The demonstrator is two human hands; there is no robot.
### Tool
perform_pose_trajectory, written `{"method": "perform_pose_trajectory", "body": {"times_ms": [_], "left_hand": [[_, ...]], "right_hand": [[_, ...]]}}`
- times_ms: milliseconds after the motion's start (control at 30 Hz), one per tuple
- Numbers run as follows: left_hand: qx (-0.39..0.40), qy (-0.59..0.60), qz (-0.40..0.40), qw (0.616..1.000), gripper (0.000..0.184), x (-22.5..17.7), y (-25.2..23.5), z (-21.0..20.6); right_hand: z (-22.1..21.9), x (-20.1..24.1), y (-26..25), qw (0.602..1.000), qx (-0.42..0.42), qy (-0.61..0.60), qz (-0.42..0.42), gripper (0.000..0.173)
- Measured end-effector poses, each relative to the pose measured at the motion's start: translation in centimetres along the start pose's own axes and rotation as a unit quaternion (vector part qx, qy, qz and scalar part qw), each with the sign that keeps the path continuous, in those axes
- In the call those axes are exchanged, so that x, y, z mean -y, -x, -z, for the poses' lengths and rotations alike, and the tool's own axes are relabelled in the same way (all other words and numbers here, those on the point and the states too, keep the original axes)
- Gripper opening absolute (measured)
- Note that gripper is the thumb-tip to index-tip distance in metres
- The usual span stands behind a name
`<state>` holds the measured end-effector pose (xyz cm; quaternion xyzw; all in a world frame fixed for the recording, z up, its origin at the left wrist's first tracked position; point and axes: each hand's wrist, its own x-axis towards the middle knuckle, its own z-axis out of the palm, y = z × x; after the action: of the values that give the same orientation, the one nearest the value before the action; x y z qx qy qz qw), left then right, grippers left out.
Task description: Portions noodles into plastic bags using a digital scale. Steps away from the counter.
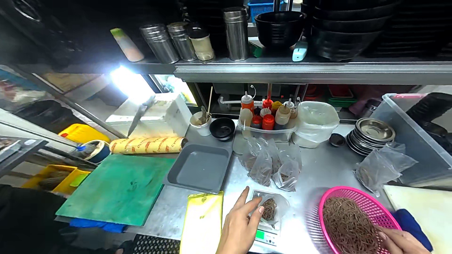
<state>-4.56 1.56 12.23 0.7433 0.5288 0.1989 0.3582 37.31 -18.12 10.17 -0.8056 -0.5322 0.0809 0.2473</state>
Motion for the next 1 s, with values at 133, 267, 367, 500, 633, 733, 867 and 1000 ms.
{"method": "perform_pose_trajectory", "body": {"times_ms": [133,267,367,500,633,733,867,1000], "left_hand": [[0.000,0.011,-0.015,1.000,0.034,0.5,0.3,0.1],[0.007,0.022,-0.023,0.999,0.033,0.4,0.4,0.2],[0.006,0.030,-0.034,0.999,0.032,0.5,0.2,0.0],[0.002,0.028,-0.038,0.999,0.033,0.8,-0.1,-0.4],[0.003,0.032,-0.035,0.999,0.033,1.0,-0.2,-0.8],[0.018,0.026,-0.027,0.999,0.032,1.1,-0.4,-1.1],[0.025,0.020,-0.020,0.999,0.033,0.9,-0.4,-1.3],[0.017,0.016,-0.019,1.000,0.033,1.1,-0.6,-1.7]], "right_hand": [[0.7,0.6,0.0,0.996,-0.055,-0.067,-0.014,0.021],[1.2,1.5,-0.1,0.990,-0.071,-0.110,-0.047,0.017],[1.5,2.3,-0.1,0.988,-0.061,-0.123,-0.066,0.020],[1.4,2.3,0.1,0.995,0.001,-0.064,-0.079,0.023],[1.3,2.0,0.4,0.994,0.062,-0.046,-0.072,0.025],[0.9,1.6,0.5,0.996,0.066,-0.030,-0.051,0.024],[0.6,1.4,0.4,0.997,0.062,-0.021,-0.035,0.022],[0.3,1.9,0.4,0.994,0.069,-0.044,-0.077,0.023]]}}
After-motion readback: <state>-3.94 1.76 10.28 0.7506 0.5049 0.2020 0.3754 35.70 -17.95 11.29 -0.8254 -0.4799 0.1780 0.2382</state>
